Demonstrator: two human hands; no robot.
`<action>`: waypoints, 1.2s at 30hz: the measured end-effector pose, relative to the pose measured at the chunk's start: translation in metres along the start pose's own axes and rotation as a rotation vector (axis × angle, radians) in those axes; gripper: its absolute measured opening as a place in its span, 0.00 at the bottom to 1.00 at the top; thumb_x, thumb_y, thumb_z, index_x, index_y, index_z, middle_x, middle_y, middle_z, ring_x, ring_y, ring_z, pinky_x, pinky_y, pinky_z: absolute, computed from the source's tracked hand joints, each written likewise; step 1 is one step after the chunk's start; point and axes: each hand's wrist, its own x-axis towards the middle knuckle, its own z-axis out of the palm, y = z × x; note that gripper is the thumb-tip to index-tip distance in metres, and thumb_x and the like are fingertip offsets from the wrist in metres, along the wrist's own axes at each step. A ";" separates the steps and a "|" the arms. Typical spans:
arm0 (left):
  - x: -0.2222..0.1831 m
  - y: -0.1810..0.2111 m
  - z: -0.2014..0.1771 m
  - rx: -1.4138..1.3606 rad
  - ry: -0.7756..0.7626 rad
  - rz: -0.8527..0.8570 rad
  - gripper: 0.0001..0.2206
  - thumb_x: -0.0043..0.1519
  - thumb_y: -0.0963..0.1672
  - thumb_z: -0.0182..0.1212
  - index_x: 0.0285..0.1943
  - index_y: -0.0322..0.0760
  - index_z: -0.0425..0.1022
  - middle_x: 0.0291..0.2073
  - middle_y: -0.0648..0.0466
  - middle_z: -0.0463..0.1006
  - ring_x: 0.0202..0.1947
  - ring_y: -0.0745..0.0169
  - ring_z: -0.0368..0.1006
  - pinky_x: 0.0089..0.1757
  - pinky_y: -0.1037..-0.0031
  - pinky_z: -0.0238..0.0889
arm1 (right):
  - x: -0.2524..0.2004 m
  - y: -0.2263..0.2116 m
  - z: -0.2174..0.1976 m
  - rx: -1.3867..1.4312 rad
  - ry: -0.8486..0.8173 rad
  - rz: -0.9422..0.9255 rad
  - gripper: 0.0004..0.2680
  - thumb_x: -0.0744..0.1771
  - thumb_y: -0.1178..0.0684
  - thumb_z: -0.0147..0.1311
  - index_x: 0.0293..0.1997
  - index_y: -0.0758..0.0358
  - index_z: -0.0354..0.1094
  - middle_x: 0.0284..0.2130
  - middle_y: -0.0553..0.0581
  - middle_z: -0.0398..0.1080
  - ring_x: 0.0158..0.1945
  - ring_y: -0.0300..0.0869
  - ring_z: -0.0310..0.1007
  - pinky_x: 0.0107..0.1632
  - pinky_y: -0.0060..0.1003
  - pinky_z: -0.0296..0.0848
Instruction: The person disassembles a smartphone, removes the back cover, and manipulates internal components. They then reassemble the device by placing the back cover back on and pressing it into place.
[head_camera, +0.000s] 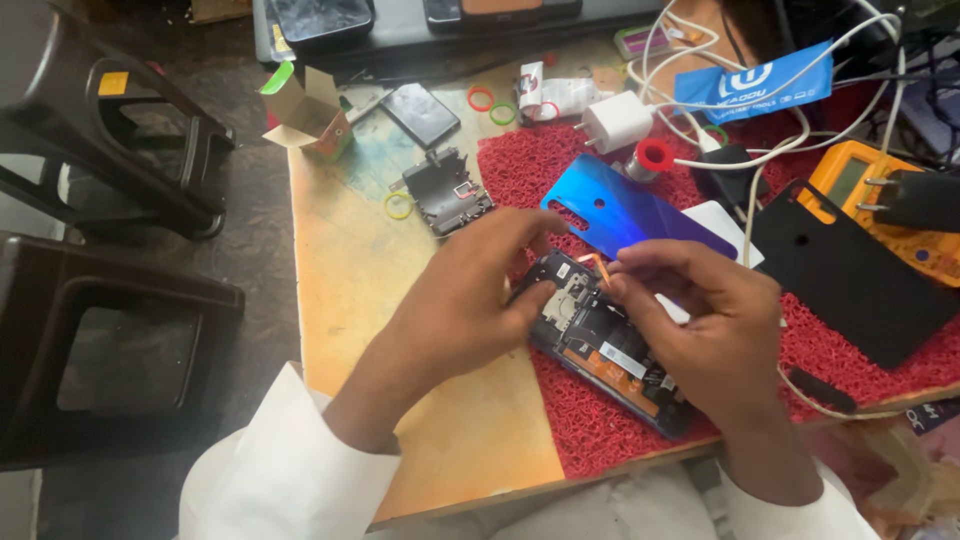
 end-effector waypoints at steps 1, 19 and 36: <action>-0.001 0.001 0.001 0.005 0.020 0.041 0.22 0.56 0.37 0.67 0.60 0.35 0.71 0.45 0.49 0.76 0.46 0.52 0.75 0.45 0.68 0.70 | -0.001 0.000 -0.002 0.081 -0.020 0.017 0.08 0.66 0.66 0.61 0.49 0.74 0.71 0.39 0.60 0.78 0.44 0.39 0.80 0.49 0.32 0.80; 0.005 -0.008 -0.002 -0.368 -0.108 -0.243 0.06 0.60 0.40 0.67 0.43 0.34 0.83 0.30 0.58 0.83 0.30 0.75 0.77 0.35 0.79 0.72 | 0.008 0.009 -0.016 0.497 -0.141 0.456 0.08 0.67 0.64 0.53 0.50 0.76 0.72 0.39 0.64 0.77 0.38 0.45 0.79 0.44 0.37 0.80; 0.038 -0.018 0.002 -0.134 -0.268 -0.212 0.16 0.55 0.39 0.66 0.53 0.34 0.76 0.24 0.54 0.80 0.25 0.68 0.76 0.29 0.73 0.70 | 0.005 -0.011 -0.004 -0.514 -0.236 -0.279 0.07 0.64 0.63 0.60 0.43 0.63 0.75 0.40 0.57 0.75 0.40 0.48 0.78 0.40 0.39 0.77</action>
